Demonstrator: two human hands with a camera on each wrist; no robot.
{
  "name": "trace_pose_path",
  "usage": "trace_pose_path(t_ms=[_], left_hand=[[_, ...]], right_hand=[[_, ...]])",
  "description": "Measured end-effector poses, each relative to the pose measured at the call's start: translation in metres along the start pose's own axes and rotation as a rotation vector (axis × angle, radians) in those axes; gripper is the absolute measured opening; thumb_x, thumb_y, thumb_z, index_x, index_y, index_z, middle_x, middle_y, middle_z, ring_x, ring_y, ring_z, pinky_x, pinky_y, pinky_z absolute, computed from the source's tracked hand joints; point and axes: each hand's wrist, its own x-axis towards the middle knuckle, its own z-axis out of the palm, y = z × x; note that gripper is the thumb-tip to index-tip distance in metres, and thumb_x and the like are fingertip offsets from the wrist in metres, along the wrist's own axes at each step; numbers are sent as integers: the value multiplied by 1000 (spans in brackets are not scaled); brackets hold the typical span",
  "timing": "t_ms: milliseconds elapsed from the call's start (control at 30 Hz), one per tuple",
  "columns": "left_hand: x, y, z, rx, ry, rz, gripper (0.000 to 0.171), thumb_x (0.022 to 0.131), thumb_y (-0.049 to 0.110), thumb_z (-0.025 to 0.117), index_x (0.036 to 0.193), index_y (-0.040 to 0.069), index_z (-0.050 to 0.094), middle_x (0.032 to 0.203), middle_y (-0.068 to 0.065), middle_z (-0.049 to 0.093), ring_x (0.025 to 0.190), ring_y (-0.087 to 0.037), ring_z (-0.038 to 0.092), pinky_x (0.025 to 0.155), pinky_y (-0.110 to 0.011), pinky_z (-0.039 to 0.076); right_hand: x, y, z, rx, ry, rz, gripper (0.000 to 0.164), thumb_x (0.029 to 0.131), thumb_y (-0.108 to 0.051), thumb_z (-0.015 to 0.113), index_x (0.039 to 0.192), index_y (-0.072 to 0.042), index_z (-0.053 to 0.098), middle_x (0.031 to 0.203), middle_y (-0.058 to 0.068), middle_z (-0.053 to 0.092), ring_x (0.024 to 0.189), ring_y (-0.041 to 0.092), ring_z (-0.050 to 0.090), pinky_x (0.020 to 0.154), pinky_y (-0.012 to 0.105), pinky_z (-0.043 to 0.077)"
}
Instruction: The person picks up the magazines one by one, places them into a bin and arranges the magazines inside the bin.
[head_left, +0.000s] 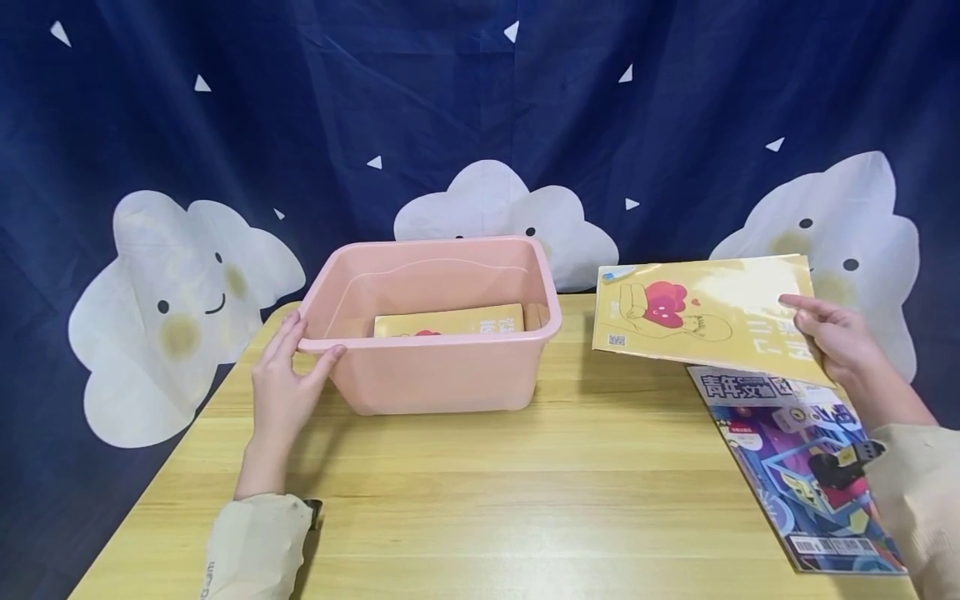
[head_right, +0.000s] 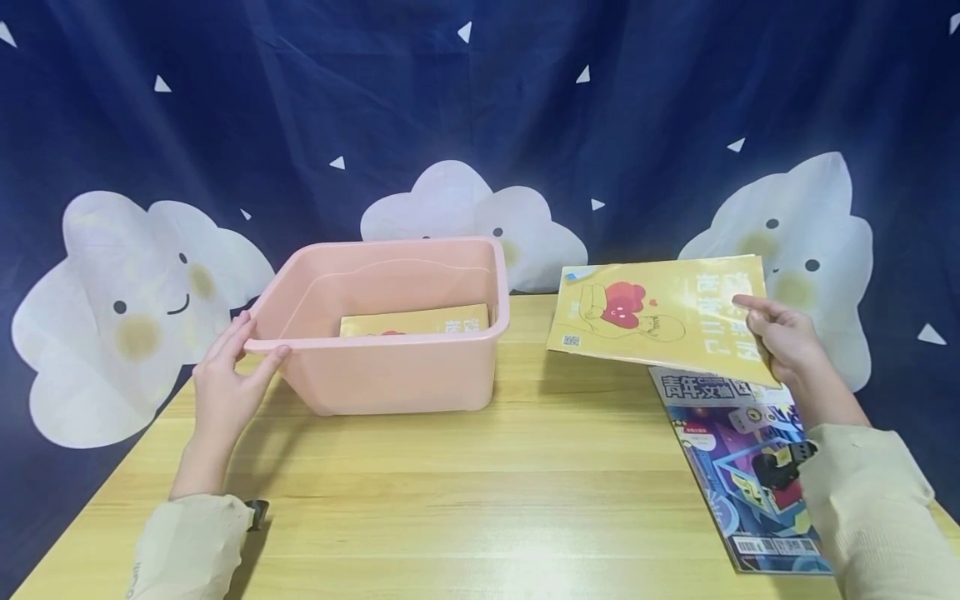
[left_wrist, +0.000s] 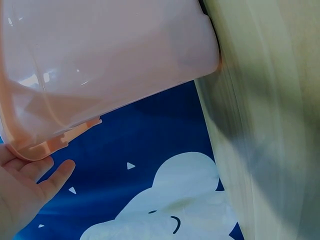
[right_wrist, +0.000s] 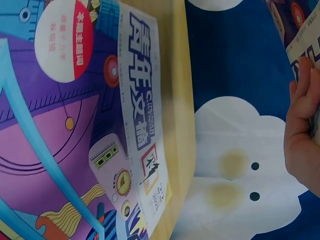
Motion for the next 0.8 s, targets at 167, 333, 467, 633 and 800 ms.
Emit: trace_pose_path(t_ms=[167,333,467,633,800], left_hand=[[0,-1,0,-1,-1,1,59,74,22,74,121,-6,52,129,-19,46,121,-32,39,99,-45,30],[0,-1,1,-1,8,9,59,73,21,74,121,-6,52,128,-18,47,121,-32,39,99,-44,30],[0,-1,2,10,21,17,59,72,20,75,120,-5,53,128,-18,48,120,-32,40,99,-44,31],[-1,-1,2,17,28,21,59,72,20,75,120,-5,53,127,-18,48,120,-32,40,98,-44,32],[-1,-2,2,16,28,22,59,72,19,75,120,-5,53,127,-18,48,120,-32,41,98,-45,32]], right_hand=[[-2,-3,4,38,-5,6,18,89,-18,53,89,-22,71,80,-1,66,68,16,64,57,30,53],[-2,-7,10,45,28,16,17,88,-20,54,90,-24,71,81,-3,66,70,16,65,59,30,53],[-2,-9,14,82,35,28,18,88,-19,54,91,-23,71,82,-1,66,70,17,65,60,31,53],[-2,-10,16,114,37,33,20,89,-17,52,90,-22,71,81,0,66,70,17,65,59,32,53],[-3,-9,19,158,51,32,19,88,-15,54,91,-20,72,81,0,65,70,17,65,60,32,53]])
